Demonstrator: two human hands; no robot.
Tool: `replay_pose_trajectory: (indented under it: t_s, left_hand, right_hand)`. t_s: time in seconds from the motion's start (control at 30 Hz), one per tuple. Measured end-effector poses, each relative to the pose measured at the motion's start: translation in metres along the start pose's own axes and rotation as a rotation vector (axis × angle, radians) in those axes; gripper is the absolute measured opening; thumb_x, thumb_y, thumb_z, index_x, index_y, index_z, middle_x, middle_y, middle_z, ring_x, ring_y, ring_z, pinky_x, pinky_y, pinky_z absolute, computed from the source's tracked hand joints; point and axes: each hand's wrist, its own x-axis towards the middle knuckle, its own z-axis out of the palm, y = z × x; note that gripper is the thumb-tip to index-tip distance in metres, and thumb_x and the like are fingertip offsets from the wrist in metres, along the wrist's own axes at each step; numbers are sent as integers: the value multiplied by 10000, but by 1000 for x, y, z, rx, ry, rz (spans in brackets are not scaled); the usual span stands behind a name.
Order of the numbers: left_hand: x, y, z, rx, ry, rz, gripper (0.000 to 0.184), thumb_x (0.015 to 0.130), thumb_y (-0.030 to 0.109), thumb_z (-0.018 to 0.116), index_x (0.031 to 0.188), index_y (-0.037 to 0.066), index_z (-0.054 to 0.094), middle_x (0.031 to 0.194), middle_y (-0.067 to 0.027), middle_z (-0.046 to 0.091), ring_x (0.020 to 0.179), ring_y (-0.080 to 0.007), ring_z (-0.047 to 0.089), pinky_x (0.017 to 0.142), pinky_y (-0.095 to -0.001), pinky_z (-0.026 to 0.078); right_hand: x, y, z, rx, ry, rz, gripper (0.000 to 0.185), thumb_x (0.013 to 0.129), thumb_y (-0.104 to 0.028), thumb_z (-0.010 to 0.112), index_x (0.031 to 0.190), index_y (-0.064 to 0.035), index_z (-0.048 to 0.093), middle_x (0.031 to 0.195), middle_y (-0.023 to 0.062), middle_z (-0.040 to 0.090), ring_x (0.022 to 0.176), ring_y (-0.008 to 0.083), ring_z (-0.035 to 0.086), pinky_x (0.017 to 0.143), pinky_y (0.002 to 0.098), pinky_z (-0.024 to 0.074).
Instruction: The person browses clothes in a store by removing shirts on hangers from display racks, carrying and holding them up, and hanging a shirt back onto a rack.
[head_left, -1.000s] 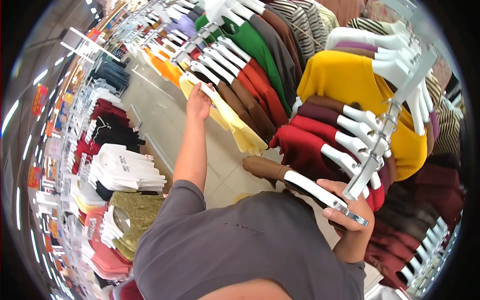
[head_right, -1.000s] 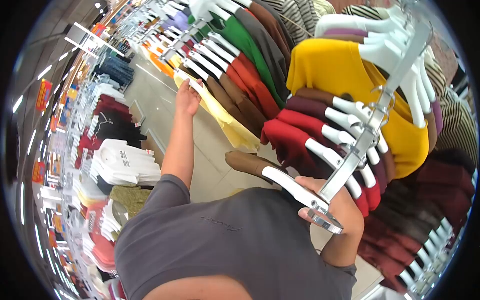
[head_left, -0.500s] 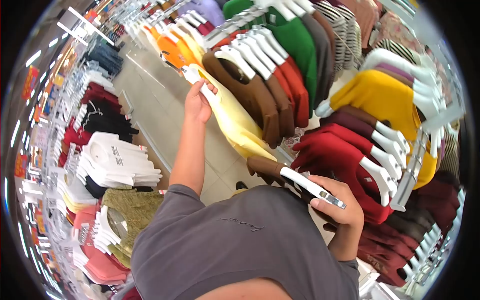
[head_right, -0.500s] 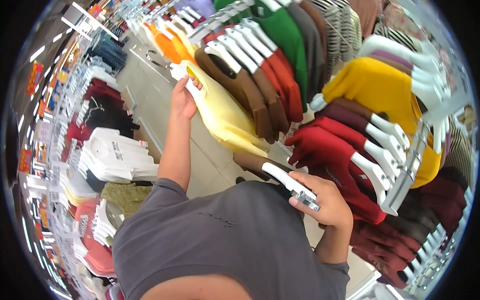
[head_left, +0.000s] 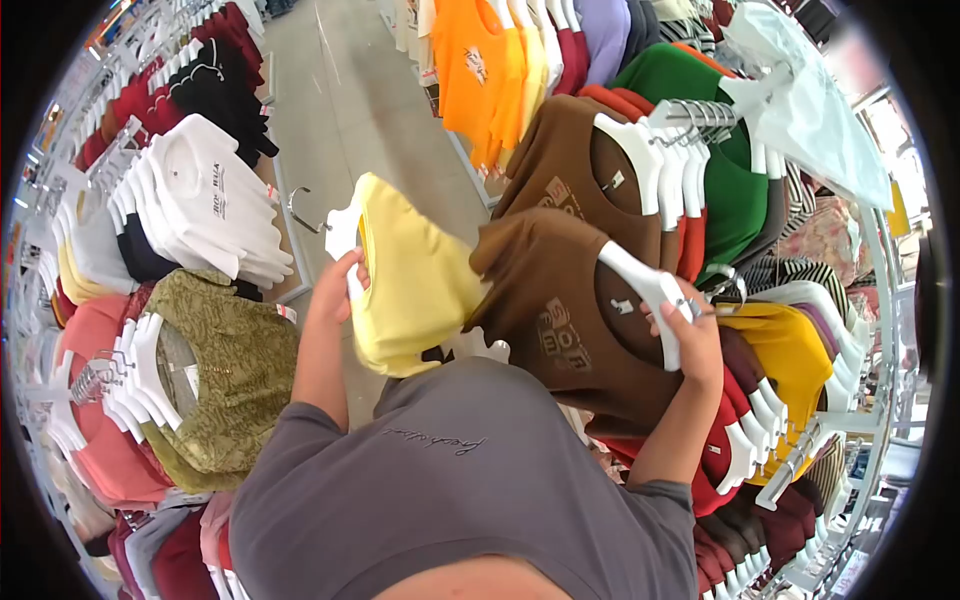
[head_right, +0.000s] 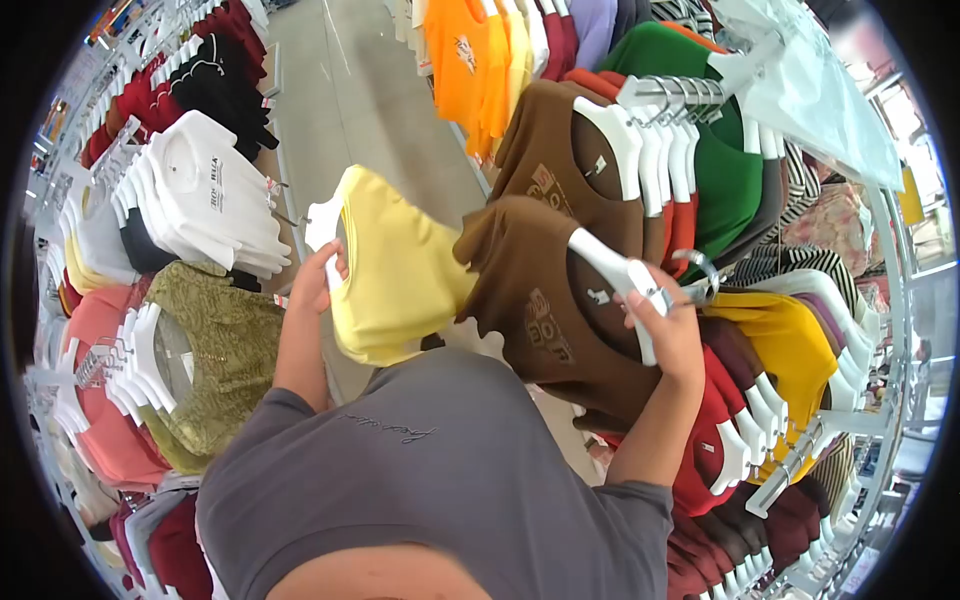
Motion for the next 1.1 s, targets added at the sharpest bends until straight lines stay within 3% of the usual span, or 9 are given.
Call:
replay_pose_trajectory:
  t_s: [0.17,0.23,0.43,0.5,0.6,0.67,0.9,1.07,1.1]
  left_hand:
    - [-9,8,-26,230,158,48,171,901,225,628,916,90,523,587,6,494,491,-116,494,447,-259,422]
    - [-6,5,-48,231,127,59,202,886,232,647,934,84,518,577,4,501,480,-121,497,446,-265,422]
    - [-5,-2,-92,279,172,43,240,883,249,647,942,65,504,607,-13,503,491,-134,493,463,-283,414]
    - [-5,-2,-101,278,172,46,233,886,237,641,947,58,504,598,-19,504,486,-145,495,460,-289,413]
    - [-3,-5,-113,281,213,27,231,884,228,641,951,54,505,592,-23,504,481,-150,494,455,-294,411]
    - [2,-12,-127,331,251,-53,238,880,225,642,955,48,501,594,-27,505,480,-153,499,447,-298,406]
    - [28,-92,-200,422,330,-290,248,874,212,645,962,30,502,600,-56,514,467,-173,510,437,-328,444]
    - [23,-157,-243,519,326,-480,249,872,206,644,944,-18,563,623,-89,540,463,-186,517,419,-335,436]
    - [21,-169,-250,595,350,-521,287,869,232,648,972,-29,584,702,-116,585,553,-209,567,494,-358,471]
  right_hand:
    - [65,-36,17,-16,45,-21,430,905,-209,605,1214,75,510,859,135,657,671,140,592,599,246,477]
    - [86,-49,24,-54,74,-40,434,910,-259,612,1181,68,519,833,129,666,596,135,581,582,243,473]
    - [142,-57,29,7,104,-87,365,911,-250,615,1131,34,551,810,118,663,577,133,596,560,242,492]
    - [157,-56,30,69,112,-62,368,898,-261,634,1121,26,581,835,91,650,643,133,609,530,246,492]
    - [177,-47,31,56,123,-32,389,895,-269,639,1131,29,555,842,110,640,577,136,589,509,257,494]
    - [184,-40,36,41,125,14,420,886,-300,651,1130,24,542,822,119,633,503,134,544,492,263,488]
    - [192,-18,41,-94,141,134,433,885,-317,631,1213,-64,505,768,68,622,521,114,523,463,264,442]
    - [191,-15,43,-61,139,78,411,878,-301,624,1178,-30,552,730,48,611,506,99,513,451,251,418]
    - [191,-15,43,-57,136,74,411,879,-302,621,1179,-30,552,731,48,609,506,99,511,453,250,415]
